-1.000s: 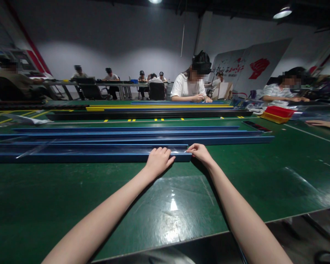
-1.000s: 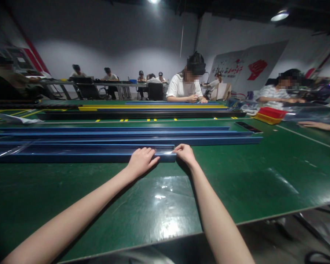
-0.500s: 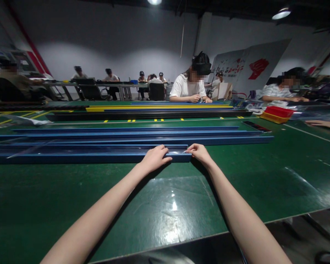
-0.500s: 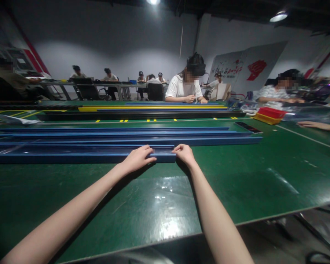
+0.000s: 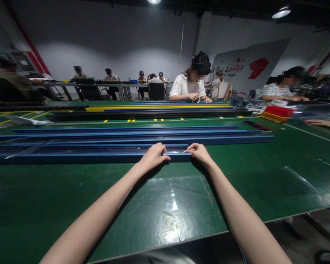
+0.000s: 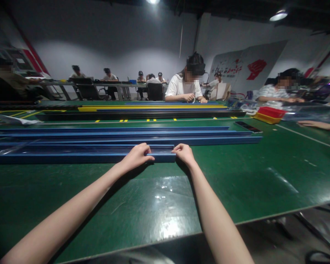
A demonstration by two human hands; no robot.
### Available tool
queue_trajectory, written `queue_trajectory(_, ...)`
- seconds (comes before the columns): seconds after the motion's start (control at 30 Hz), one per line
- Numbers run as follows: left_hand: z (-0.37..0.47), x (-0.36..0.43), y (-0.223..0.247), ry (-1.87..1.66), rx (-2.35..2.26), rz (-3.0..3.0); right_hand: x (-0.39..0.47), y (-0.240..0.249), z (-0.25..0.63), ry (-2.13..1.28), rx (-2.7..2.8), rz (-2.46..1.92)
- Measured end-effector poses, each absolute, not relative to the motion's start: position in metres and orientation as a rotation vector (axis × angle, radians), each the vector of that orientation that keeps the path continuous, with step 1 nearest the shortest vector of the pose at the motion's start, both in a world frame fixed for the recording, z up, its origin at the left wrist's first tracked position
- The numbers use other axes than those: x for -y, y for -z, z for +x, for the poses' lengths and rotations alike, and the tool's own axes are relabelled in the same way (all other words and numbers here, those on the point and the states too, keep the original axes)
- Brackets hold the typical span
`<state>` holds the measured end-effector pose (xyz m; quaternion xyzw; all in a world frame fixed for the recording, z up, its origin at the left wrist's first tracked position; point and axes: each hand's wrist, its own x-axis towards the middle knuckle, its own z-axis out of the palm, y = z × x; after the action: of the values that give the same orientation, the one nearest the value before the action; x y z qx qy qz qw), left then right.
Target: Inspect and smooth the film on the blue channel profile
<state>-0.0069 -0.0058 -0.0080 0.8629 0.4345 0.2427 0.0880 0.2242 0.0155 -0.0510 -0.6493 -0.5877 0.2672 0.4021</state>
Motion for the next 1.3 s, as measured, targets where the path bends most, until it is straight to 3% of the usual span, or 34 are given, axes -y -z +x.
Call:
queue_trajectory(0.53, -0.005, 0.017, 0.001, -0.613, -1.401, 2.694, -0.007, 0.033, 0.222, -0.599, 1.618, -1.652)
queue_trajectory(0.8, -0.005, 0.018, 0.002, -0.610, -1.437, 2.665, -0.006, 0.031, 0.233, -0.796, 1.576, -1.654)
queue_trajectory(1.3, -0.005, 0.016, 0.006, -0.678, -1.417, 2.623, -0.007, 0.037, 0.223, -0.618, 1.685, -1.790)
